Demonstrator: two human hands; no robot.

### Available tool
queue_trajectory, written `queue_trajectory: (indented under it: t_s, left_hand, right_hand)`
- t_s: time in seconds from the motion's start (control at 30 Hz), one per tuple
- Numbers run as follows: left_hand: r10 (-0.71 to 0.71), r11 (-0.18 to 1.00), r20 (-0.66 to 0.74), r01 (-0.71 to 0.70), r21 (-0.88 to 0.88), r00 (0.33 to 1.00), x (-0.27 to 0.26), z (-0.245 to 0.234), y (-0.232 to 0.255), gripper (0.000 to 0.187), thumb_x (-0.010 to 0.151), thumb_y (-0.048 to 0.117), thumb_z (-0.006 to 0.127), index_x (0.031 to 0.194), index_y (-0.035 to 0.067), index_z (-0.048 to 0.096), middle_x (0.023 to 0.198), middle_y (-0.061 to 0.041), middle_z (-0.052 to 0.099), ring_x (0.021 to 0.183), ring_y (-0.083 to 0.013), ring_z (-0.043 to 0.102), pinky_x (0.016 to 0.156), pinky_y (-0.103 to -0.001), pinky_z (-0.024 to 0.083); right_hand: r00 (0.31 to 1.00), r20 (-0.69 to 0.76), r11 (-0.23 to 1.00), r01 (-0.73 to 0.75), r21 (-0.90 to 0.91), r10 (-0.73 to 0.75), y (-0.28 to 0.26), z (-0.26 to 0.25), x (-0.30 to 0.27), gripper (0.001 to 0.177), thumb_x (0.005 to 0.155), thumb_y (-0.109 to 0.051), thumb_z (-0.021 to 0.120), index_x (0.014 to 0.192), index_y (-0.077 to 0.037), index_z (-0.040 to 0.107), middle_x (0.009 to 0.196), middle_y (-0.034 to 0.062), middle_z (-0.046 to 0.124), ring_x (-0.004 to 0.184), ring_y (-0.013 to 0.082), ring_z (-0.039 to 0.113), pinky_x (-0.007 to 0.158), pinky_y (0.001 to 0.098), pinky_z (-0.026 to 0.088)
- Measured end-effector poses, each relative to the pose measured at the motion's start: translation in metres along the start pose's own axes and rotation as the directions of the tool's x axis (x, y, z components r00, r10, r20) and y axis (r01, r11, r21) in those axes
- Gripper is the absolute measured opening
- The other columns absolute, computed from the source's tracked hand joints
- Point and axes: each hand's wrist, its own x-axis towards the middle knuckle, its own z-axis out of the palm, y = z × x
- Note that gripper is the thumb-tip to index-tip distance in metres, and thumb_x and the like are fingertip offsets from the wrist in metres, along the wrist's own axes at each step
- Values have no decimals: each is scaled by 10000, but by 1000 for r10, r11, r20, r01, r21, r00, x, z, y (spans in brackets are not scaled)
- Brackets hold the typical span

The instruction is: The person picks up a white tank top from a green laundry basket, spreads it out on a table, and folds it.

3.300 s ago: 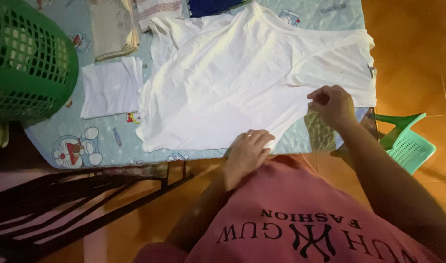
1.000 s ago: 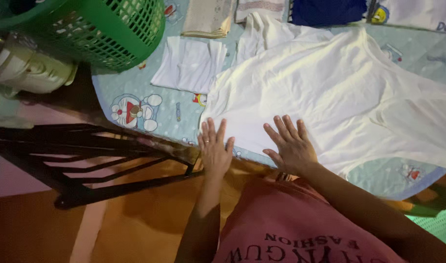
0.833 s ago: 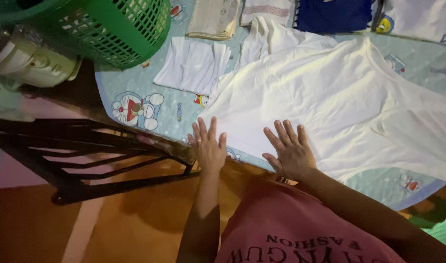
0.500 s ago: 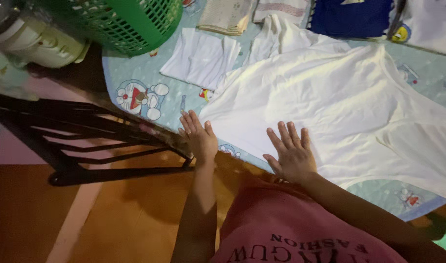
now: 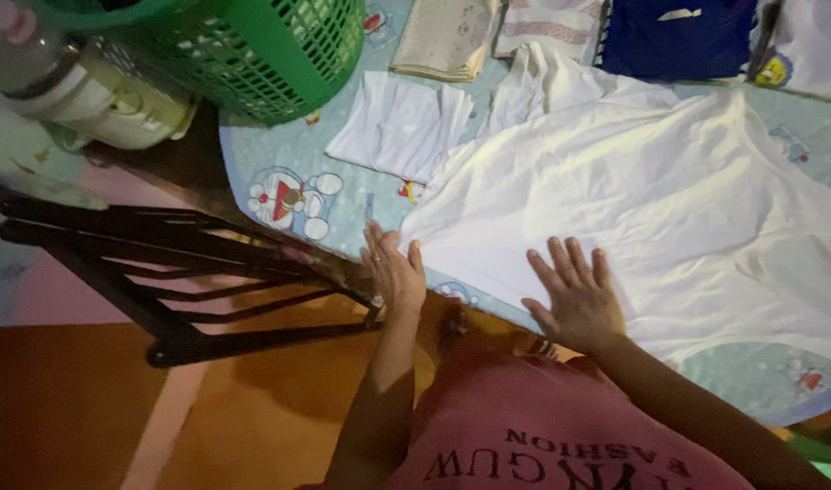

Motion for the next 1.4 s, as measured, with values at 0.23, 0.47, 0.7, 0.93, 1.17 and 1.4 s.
queue_trajectory:
  t_s: [0.23, 0.47, 0.7, 0.93, 1.17, 1.4]
  left_hand:
    - [99, 985, 63, -89, -151, 993, 6, -21, -22, 138, 982, 167, 651, 1064, 64, 609, 1574, -243, 454, 1519, -430, 339, 1233, -576, 248]
    - [112, 948, 78, -83, -308, 991, 34, -40, -22, 117, 912, 141, 729, 940, 43, 670, 1171, -152, 702, 1173, -341, 607, 1044, -521, 441]
    - [-103, 466, 384, 385, -796, 918, 46, 8, -39, 211, 1040, 200, 566, 1142, 15, 564, 1046, -96, 659, 925, -168, 662, 831, -329, 584]
    - [-46, 564, 384, 341, -752, 922, 36, 31, -38, 224, 1084, 189, 517, 1184, -2, 577, 1120, -129, 670, 1077, -184, 662, 948, -309, 563]
    - [48, 791, 376, 195, -580, 925, 30, -5, 3, 179, 1075, 163, 566, 1121, 9, 647, 1144, -117, 720, 1013, -200, 693, 895, -314, 550]
    - [261, 917, 376, -107, -385, 889, 25, -48, -14, 412, 836, 256, 811, 1117, -3, 655, 947, -151, 695, 793, -238, 651, 726, -370, 527]
  right_hand:
    - [996, 60, 997, -58, -44, 61, -6, -12, 5, 747, 951, -665, 293, 1560, -235, 256, 1628, 122, 191, 1520, 302, 90, 1213, 533, 21]
    - [963, 51, 945, -270, 184, 265, -10, -4, -13, 545, 881, -476, 645, 1340, -185, 608, 1525, 104, 487, 1489, 285, 355, 1252, 523, 204]
    - [855, 50, 831, -515, 211, 517, 0, 1, -72, 215, 960, -253, 692, 1141, -166, 769, 1268, 23, 745, 1146, 163, 663, 1140, 400, 455]
    - [594, -207, 627, -758, 181, 777, -24, -31, -116, 159, 956, -224, 738, 1085, -146, 788, 1191, 44, 738, 1097, 264, 623, 1043, 409, 476]
    - [288, -187, 341, -846, 409, 939, -30, -35, -136, 455, 865, -249, 832, 1233, -50, 653, 1142, 164, 614, 938, 275, 614, 852, 392, 515]
    - [154, -114, 190, -862, 470, 981, -27, -20, -154, 464, 837, -311, 897, 1065, 0, 638, 881, 83, 683, 775, 193, 665, 713, 364, 545]
